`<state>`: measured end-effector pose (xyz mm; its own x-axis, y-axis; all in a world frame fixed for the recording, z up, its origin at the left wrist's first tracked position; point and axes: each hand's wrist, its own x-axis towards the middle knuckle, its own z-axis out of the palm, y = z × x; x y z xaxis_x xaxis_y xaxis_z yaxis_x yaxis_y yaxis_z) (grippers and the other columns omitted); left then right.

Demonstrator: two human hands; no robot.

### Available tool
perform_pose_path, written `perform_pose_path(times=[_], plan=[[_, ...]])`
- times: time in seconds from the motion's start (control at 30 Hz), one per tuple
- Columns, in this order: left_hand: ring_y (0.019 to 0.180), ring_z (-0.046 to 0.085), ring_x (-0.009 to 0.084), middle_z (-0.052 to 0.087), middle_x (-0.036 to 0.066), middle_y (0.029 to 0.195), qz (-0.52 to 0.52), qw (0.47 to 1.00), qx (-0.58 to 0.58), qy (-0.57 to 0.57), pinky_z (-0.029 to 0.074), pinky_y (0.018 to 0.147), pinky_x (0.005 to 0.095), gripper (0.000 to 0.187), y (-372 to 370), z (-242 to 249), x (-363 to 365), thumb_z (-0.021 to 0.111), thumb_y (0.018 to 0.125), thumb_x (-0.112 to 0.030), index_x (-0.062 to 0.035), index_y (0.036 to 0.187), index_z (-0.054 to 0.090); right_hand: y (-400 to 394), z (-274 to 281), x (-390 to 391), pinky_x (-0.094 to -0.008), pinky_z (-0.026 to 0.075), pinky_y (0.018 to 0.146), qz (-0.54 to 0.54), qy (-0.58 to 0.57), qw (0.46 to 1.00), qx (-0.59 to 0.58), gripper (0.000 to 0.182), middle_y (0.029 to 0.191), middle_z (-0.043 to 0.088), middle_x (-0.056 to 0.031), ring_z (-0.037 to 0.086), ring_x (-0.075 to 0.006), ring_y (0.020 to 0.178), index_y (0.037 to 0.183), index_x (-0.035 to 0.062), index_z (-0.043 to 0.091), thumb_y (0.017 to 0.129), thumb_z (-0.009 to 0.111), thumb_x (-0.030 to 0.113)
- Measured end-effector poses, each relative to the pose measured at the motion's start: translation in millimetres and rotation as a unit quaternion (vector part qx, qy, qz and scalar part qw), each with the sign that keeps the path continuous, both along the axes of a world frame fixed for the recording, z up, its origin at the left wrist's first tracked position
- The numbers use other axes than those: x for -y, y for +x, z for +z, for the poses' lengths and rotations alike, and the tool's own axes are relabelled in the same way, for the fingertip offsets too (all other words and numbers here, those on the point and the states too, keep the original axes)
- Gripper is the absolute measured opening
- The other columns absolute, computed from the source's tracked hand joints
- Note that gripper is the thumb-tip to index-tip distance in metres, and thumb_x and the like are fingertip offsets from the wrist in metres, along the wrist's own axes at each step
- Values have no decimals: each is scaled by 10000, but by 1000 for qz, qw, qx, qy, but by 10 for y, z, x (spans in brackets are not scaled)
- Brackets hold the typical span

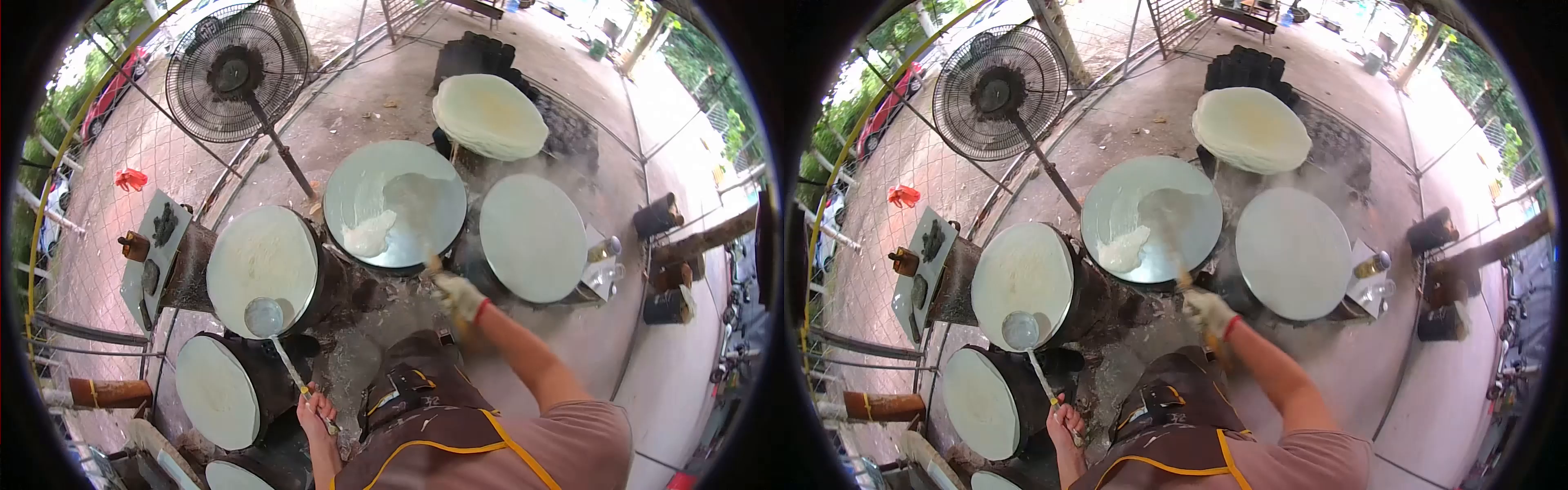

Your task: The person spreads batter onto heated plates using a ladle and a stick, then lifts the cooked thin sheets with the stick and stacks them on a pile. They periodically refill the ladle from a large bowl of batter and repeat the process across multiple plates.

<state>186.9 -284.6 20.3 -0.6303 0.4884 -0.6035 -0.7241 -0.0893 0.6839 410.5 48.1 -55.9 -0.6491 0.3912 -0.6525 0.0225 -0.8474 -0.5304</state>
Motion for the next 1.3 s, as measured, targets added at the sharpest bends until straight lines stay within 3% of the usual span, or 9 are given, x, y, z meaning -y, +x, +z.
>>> perform_pose_path(times=[0.23, 0.4, 0.63, 0.73, 0.9, 1.03, 1.13, 1.17, 1.3], plan=[[395, 343, 90, 393, 28, 616, -59, 996, 41, 57, 289, 357, 241, 245, -470, -80, 974, 441, 886, -97, -35, 1123, 460, -1681, -506, 792, -272, 370, 389, -109, 135, 977, 124, 245, 619, 546, -6, 482, -95, 474, 1099, 120, 582, 894, 556, 252], [369, 348, 102, 405, 39, 628, -48, 988, 81, 125, 301, 342, 250, 209, -547, -153, 1339, 439, 872, -84, -40, 1074, 469, -1837, -206, 1640, -447, 464, 799, -115, 308, 841, 429, 416, 978, 625, -205, 568, -411, 965, 1181, 118, 552, 885, 458, 393], [346, 358, 132, 449, 76, 613, -41, 972, 161, 169, 295, 312, 276, 163, -539, -128, 1311, 454, 858, -43, -38, 1019, 477, -1812, -1079, 1050, -329, 410, 512, -224, 343, 842, 352, 234, 617, 540, -39, 509, -155, 531, 982, 38, 607, 899, 512, 235], [345, 357, 128, 450, 76, 615, -60, 970, 151, 182, 298, 314, 267, 155, -488, -114, 1270, 461, 864, -45, -32, 1018, 477, -1737, -1263, 998, -395, 455, 635, -290, 300, 849, 324, 324, 793, 601, -149, 580, -294, 715, 1037, 37, 598, 892, 480, 302], [335, 351, 112, 440, 62, 593, -76, 968, 162, 178, 293, 305, 257, 149, -356, -77, 1101, 464, 881, -54, -34, 1027, 481, -1349, -479, 1317, -445, 480, 754, -22, 363, 840, 402, 411, 931, 627, -236, 608, -378, 868, 1095, 60, 587, 883, 439, 379], [336, 341, 98, 419, 41, 588, -91, 963, 166, 191, 302, 307, 255, 181, -167, -77, 962, 431, 908, -75, -30, 1073, 492, -924, -200, 1017, -475, 447, 778, -154, 311, 869, 352, 455, 896, 619, -250, 580, -413, 914, 1071, 40, 587, 873, 451, 426], [343, 334, 90, 403, 31, 594, -100, 970, 134, 175, 307, 315, 248, 212, 32, -42, 769, 407, 930, -98, -23, 1109, 494, -789, -412, 947, -468, 452, 771, -68, 435, 826, 352, 432, 870, 621, -244, 587, -411, 892, 1063, 23, 583, 874, 475, 396], [331, 335, 88, 412, 33, 581, -90, 971, 141, 171, 295, 307, 241, 203, 108, -37, 685, 416, 925, -98, -34, 1095, 507, -654, -1091, 960, -466, 455, 766, -7, 649, 710, 272, 409, 869, 622, -241, 586, -414, 886, 1071, 23, 583, 880, 480, 370], [383, 345, 76, 393, 34, 636, -102, 941, 190, 263, 332, 351, 244, 208, 424, -44, 347, 387, 950, -119, -14, 1093, 494, 49, -861, 621, -451, 454, 767, -12, 372, 878, 300, 407, 890, 617, -249, 575, -416, 884, 1075, 14, 578, 890, 460, 357]])
